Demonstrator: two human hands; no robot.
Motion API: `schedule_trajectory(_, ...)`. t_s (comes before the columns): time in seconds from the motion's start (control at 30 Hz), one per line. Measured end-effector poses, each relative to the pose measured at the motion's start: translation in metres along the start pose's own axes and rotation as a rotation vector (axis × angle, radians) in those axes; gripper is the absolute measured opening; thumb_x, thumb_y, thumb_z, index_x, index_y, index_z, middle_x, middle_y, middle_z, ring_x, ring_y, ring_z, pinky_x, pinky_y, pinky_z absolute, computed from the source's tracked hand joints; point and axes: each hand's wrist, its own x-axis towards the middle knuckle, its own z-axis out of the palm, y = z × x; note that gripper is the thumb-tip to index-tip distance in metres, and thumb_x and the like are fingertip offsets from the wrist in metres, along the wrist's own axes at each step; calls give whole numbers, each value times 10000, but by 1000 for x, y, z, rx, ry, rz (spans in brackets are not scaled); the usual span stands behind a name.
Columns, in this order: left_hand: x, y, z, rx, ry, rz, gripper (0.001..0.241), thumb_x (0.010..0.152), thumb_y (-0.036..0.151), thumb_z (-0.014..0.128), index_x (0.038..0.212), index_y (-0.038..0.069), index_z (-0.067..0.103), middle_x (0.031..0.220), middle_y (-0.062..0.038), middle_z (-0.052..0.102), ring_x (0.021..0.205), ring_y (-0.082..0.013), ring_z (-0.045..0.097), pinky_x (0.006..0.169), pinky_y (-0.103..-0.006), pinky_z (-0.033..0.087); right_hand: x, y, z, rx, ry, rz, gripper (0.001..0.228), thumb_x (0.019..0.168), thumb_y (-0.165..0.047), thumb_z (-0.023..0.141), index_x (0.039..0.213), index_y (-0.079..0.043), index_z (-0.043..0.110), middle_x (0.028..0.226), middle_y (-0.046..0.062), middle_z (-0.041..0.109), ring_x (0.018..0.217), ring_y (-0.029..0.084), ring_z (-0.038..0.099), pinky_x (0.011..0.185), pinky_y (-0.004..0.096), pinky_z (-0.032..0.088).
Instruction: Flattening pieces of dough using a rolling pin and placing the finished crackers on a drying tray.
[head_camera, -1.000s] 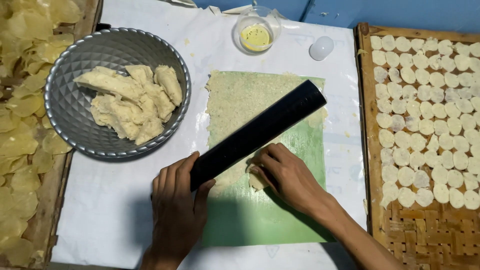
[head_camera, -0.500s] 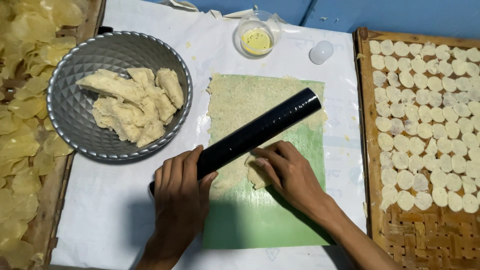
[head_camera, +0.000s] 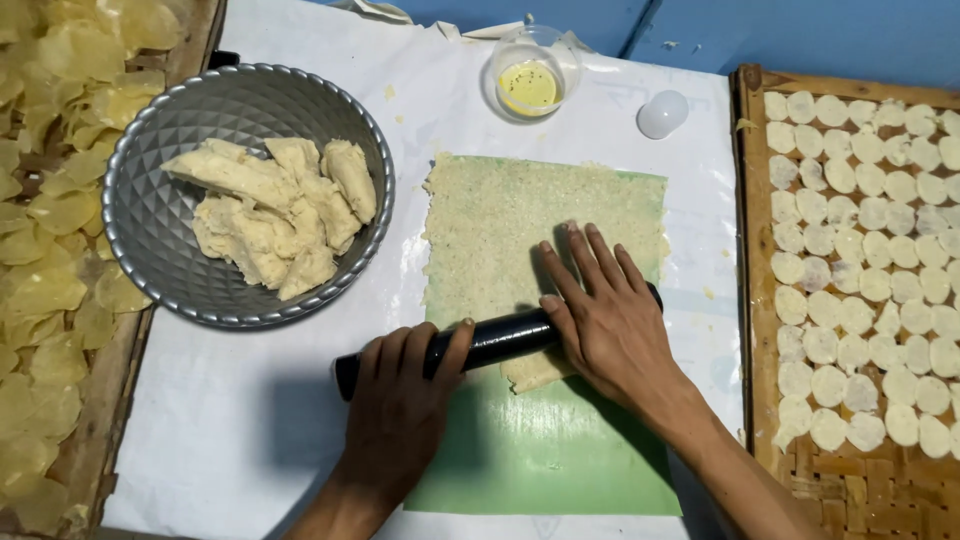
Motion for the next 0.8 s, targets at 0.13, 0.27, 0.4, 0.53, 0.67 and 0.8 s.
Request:
schedule_trajectory(0.13, 22, -13, 1, -46, -11, 26, 448, 1015, 310, 555, 1422, 122, 540, 1235, -89, 582, 1149, -267, 574, 1082, -458, 409, 20, 12, 7, -37, -89, 68, 605, 1108, -457, 268, 1650, -189, 266, 1690, 195, 245, 1578, 341, 180, 1258, 481, 160)
schedule_trajectory(0.27, 52, -29, 12, 40, -29, -3, 569, 1063, 482, 392, 1423, 82, 579, 1581, -216, 466, 1473, -384, 428, 1134, -547, 371, 45, 17, 10, 38, -115, 127, 636, 1102, -448, 238, 1657, -139, 194, 1703, 227, 117, 1582, 368, 63, 1263, 500, 88)
schedule_trajectory(0.4, 44, -19, 4, -18, -55, -28, 659, 1094, 466, 261, 1498, -10, 473, 1599, -220, 446, 1489, -366, 413, 1203, -541, 297, 27, 8, 10, -26, 5, 108, 643, 1103, -425, 269, 1651, -89, 237, 1705, 232, 189, 1592, 373, 132, 1283, 510, 121)
schedule_trajectory(0.53, 0, 5, 2, 27, -43, 3, 579, 1089, 377, 374, 1521, -7, 415, 1612, -192, 427, 1507, -329, 405, 1238, -504, 282, -24, -7, 15, -38, 69, 66, 676, 1111, -451, 223, 1635, -24, 234, 1705, 210, 242, 1593, 358, 227, 1302, 510, 159)
schedule_trajectory(0.67, -24, 18, -4, -21, -101, 3, 701, 1013, 427, 502, 1546, -8, 367, 1639, -189, 379, 1532, -330, 353, 1240, -478, 284, -62, -16, 14, -18, 16, 46, 705, 1080, -457, 299, 1627, -18, 232, 1698, 221, 242, 1590, 354, 220, 1292, 470, 186)
schedule_trajectory(0.8, -1, 8, -16, -204, 2, 2, 604, 1083, 456, 370, 1419, -27, 501, 1570, -242, 464, 1481, -372, 435, 1202, -526, 331, -56, -19, -14, 168, -67, 50, 670, 1075, -376, 365, 1624, -20, 219, 1699, 226, 202, 1582, 354, 191, 1268, 459, 178)
